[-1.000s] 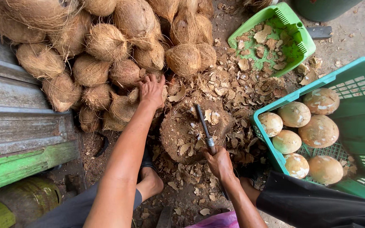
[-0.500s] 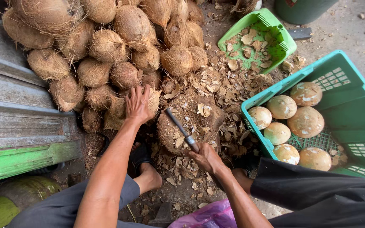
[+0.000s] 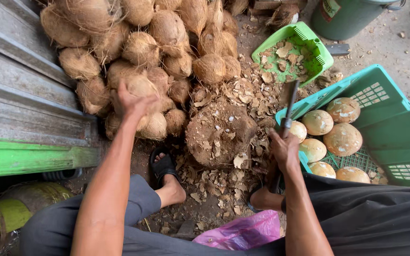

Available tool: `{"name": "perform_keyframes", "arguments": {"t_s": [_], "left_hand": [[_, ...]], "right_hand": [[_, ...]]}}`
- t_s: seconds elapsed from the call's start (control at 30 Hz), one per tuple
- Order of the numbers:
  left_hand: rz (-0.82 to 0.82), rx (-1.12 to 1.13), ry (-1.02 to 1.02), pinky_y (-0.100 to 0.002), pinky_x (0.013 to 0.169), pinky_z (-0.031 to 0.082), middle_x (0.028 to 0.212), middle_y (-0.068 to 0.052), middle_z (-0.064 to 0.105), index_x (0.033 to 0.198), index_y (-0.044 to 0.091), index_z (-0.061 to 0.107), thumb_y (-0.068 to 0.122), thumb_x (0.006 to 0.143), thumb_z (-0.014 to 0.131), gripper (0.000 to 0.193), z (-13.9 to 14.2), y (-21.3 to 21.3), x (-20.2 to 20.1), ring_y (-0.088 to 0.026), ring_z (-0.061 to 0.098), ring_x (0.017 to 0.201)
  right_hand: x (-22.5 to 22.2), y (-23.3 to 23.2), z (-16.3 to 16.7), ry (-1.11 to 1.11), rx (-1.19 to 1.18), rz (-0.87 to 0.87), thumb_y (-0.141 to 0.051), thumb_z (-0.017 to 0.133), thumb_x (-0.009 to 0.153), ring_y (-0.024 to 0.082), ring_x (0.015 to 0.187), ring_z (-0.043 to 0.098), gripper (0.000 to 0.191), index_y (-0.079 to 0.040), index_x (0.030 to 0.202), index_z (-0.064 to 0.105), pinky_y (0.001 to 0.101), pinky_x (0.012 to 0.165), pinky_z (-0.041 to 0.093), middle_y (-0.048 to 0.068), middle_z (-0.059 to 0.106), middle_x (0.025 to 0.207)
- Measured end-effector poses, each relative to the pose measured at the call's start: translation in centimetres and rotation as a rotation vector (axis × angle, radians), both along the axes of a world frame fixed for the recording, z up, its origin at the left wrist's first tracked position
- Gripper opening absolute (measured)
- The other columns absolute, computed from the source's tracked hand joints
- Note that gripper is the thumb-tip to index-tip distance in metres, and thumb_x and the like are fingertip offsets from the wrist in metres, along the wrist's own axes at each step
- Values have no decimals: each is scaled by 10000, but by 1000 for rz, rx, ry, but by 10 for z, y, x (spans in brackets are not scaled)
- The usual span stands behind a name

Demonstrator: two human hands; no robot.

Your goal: The person sits on the ground and husks coconuts one at a time, holding each coconut against the ground and chopping off the outer husk with a machete. Trimmed coconuts are placed into a green plastic crate beside them, and husk pieces accumulate on the ground.

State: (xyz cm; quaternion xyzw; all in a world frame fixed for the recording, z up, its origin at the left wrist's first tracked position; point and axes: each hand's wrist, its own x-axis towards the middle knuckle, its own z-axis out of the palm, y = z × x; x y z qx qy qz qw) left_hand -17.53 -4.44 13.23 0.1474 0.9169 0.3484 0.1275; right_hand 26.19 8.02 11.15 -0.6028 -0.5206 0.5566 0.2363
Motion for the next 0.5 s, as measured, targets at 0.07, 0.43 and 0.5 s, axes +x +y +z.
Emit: {"name": "perform_keyframes", "arguments": {"t_s": [0.07,0.43,0.5], "left_hand": [[99,28,14,-603,1034,352,1575,-260,238,1530,184,326,339,583,1081,1221,21,-2,-3,-420,328,1413],[130,163,-161,-571,1081,426,1548,-164,396,1530,226,372,453,577,953,1139,42,10,43,-313,473,1366],[107,176,-167,-563,1080,439,1542,-167,400,1534,231,369,472,569,948,1151,34,11,45,-312,485,1357]], "right_hand": [[-13,-9,3,0,-97,146,-343,716,929,138,448,487,345,-78,773,558,342,404,429,10,512,588],[-9,-29,-25,-477,7,787,-386,771,873,137,528,607,315,-79,854,704,337,508,486,40,669,635],[-4,-18,-21,-478,40,528,-371,731,901,158,524,607,288,-87,893,688,357,496,488,59,672,646]]}}
